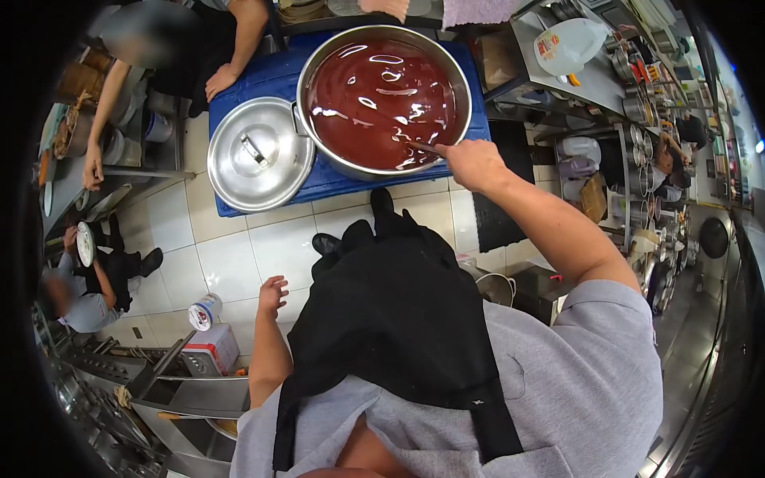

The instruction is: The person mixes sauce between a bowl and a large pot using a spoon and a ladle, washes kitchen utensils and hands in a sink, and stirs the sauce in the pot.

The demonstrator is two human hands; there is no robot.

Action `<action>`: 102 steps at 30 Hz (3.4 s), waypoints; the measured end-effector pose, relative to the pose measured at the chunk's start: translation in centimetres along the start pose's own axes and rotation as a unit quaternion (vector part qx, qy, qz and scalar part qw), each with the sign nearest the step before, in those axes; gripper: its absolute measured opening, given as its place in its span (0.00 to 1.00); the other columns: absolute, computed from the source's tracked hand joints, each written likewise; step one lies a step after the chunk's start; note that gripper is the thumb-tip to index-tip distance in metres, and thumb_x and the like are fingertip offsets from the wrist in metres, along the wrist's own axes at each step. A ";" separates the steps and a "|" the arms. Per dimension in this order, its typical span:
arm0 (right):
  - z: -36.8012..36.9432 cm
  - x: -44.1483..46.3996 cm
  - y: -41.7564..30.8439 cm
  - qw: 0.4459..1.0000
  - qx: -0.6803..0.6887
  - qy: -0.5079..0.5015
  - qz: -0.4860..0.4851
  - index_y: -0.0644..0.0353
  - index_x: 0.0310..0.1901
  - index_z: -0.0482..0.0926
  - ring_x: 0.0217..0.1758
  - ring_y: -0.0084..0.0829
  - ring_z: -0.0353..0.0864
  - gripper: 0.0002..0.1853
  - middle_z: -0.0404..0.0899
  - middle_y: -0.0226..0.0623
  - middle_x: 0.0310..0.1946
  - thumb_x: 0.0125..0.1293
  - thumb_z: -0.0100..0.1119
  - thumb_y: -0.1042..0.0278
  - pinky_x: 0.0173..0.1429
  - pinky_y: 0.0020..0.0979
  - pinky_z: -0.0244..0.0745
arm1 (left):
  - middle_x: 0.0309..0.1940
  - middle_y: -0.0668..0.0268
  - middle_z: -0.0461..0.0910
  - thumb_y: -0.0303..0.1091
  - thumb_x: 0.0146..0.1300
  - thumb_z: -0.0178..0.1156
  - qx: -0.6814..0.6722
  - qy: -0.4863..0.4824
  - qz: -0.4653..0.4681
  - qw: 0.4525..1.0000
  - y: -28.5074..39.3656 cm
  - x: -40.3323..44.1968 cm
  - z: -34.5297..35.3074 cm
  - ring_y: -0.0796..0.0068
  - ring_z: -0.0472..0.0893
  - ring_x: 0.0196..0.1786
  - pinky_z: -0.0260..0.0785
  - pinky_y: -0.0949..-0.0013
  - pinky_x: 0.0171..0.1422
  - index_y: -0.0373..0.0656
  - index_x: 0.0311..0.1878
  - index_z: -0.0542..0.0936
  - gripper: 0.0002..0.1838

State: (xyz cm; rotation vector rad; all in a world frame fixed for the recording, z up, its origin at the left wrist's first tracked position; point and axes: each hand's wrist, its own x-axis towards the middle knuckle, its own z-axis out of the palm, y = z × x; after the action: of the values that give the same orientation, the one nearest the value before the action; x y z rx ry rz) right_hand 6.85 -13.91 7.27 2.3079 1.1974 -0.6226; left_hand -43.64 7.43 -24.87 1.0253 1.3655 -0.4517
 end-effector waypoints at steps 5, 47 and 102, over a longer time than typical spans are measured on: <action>0.5 4.5 -1.4 0.997 0.030 0.066 -0.006 0.47 0.61 0.76 0.45 0.45 0.87 0.21 0.86 0.46 0.40 0.66 0.50 0.70 0.47 0.45 0.81 | 0.53 0.67 0.82 0.30 0.64 0.48 -0.035 0.062 -0.004 0.997 0.2 -1.0 -0.4 0.69 0.81 0.46 0.71 0.54 0.47 0.52 0.60 0.77 0.21; -0.4 3.0 -0.7 0.989 0.087 -0.085 -0.087 0.63 0.46 0.84 0.50 0.49 0.84 0.13 0.85 0.53 0.43 0.65 0.57 0.66 0.53 0.46 0.78 | 0.57 0.72 0.81 0.30 0.69 0.47 -0.017 0.057 0.020 0.998 2.2 -1.8 -2.0 0.73 0.79 0.47 0.70 0.59 0.49 0.54 0.62 0.75 0.20; -4.5 7.4 12.0 0.987 -0.155 -0.036 -0.021 0.49 0.46 0.86 0.51 0.41 0.85 0.13 0.86 0.39 0.44 0.63 0.63 0.56 0.53 0.44 0.80 | 0.60 0.64 0.79 0.23 0.63 0.44 -0.096 0.100 -0.029 0.990 -4.7 -5.0 -1.4 0.64 0.80 0.52 0.72 0.55 0.51 0.50 0.66 0.72 0.27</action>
State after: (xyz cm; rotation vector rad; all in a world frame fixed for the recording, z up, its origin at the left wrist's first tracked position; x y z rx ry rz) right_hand 21.50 -12.81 8.86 1.9913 1.2172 -0.4899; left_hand -49.19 4.64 -21.59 0.8911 1.5889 -0.2590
